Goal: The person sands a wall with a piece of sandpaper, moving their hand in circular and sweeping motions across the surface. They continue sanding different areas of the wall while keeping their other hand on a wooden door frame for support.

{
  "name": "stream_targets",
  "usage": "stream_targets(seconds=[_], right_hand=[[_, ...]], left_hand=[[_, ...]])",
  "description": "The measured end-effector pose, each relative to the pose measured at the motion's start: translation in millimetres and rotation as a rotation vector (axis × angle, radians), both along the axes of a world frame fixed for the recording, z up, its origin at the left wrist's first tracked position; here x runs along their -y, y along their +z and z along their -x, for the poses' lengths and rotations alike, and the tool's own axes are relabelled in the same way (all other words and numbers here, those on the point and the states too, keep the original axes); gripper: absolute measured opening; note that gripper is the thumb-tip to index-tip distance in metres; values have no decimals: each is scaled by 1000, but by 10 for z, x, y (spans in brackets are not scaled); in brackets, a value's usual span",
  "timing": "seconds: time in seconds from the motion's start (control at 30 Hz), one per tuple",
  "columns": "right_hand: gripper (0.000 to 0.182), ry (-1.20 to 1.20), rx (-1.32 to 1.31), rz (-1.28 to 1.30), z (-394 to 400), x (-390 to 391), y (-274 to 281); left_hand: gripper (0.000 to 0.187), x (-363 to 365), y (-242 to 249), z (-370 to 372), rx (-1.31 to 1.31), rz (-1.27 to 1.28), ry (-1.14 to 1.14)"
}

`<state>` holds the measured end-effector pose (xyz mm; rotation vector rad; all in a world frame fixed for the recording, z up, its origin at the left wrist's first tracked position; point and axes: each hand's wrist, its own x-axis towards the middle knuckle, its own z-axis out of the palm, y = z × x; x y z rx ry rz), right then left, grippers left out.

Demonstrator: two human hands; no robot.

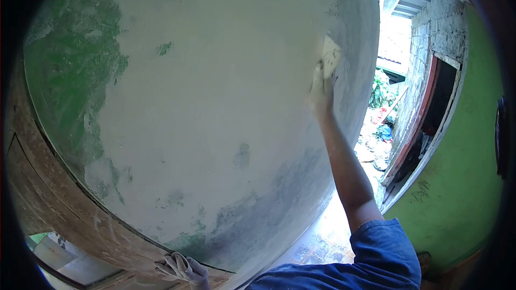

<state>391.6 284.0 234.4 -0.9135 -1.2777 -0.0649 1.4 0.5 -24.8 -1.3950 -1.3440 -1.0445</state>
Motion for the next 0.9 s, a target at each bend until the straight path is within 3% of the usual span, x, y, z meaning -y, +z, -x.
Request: stream_targets(seconds=[0.03, 0.07, 0.13, 0.2, 0.23, 0.3, 0.37, 0.43, 0.5, 0.6, 0.7, 0.83, 0.9], right_hand=[[53, -131, 95, -21, 187, 199, -86], [52, 16, 129, -37, 318, 348, -270], [70, 495, -81, -242, 753, 556, -827], [56, -48, 628, -294, 853, 844, -1360], [59, 52, 679, -296, 846, 839, -1629], [64, -7, 767, -337, 737, 799, -1462], [66, -67, 753, -211, 567, 682, -1045], [67, -107, 610, -291, 339, 384, -421], [62, 17, 235, -188, 131, -56, 50], [62, -156, 286, -87, 162, 254, 559], [62, -44, 226, -190, 361, 305, 151], [67, -129, 551, -214, 683, 786, -761], [67, -91, 579, -268, 685, 785, -1051]], left_hand=[[37, -8, -3, 3, 2, 0, 1], [37, -6, -14, 2, 8, -5, 11], [37, 1, -13, -16, 12, -6, 12], [42, -12, 47, -39, 2, -24, -1], [42, -23, 89, -55, -4, -29, -5], [43, -16, 155, -105, -32, -40, 9], [43, -2, 171, -119, -28, -34, 4], [43, -3, 141, -105, -24, -26, -9], [42, -10, 95, -69, 8, -14, -42], [43, -21, 112, -65, 1, -9, -7], [43, -23, 135, -75, -22, -34, 14], [43, -7, 114, -58, -14, -12, -32], [43, -11, 225, -111, -63, -47, -21]])
